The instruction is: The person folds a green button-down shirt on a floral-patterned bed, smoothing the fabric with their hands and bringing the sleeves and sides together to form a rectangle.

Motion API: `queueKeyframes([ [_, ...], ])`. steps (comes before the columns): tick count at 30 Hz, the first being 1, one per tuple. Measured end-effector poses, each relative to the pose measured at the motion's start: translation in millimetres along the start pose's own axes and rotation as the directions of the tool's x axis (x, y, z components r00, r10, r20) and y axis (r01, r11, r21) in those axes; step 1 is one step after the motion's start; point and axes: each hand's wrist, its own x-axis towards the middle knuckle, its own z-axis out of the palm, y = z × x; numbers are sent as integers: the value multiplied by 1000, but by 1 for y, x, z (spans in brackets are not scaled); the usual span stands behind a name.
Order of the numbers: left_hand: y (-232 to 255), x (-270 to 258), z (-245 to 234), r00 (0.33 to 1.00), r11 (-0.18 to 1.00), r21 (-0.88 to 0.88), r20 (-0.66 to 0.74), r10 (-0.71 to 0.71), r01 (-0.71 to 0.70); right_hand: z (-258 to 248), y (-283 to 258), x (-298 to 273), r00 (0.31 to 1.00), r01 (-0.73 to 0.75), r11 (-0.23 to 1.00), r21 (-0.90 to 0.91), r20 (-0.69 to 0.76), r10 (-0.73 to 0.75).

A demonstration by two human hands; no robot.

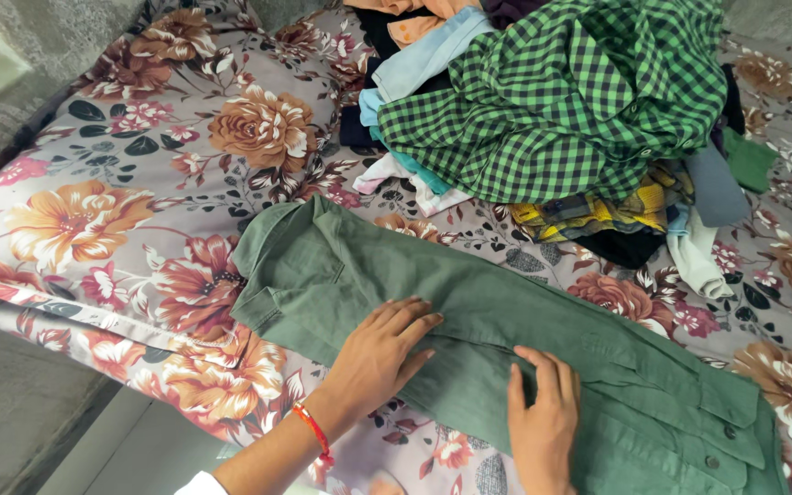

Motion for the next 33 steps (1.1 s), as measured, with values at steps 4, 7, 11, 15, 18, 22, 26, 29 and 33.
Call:
queueKeyframes([
  [4,-29,-9,8,995,995,96,94,19,-28,-13,17,18,976,142,989,-38,172,-134],
  [7,-45,-18,9,989,980,152,89,116,-128,-12,24,24,948,224,973,-57,246,-203],
  [11,-57,-28,-2,986,983,98,80,148,-155,-20,26,20,943,260,966,7,211,-256],
  [15,-62,-30,-12,978,979,58,77,192,-196,-21,21,6,946,219,975,20,242,-218],
  [18,-54,-25,-15,981,981,76,91,174,-181,-19,25,4,950,191,980,49,241,-198],
  [22,-38,-21,-18,987,986,101,112,118,-129,-22,38,-2,967,185,982,-28,182,-177],
  [26,-36,-25,-4,987,984,131,117,109,-124,-36,64,-10,990,123,982,-143,90,-111],
  [29,-41,-29,7,989,990,127,140,42,-60,-49,82,-17,993,66,982,-178,113,-46],
  [33,-38,-24,4,986,995,102,168,-7,-11,-56,102,-20,988,-19,989,-150,151,42],
])
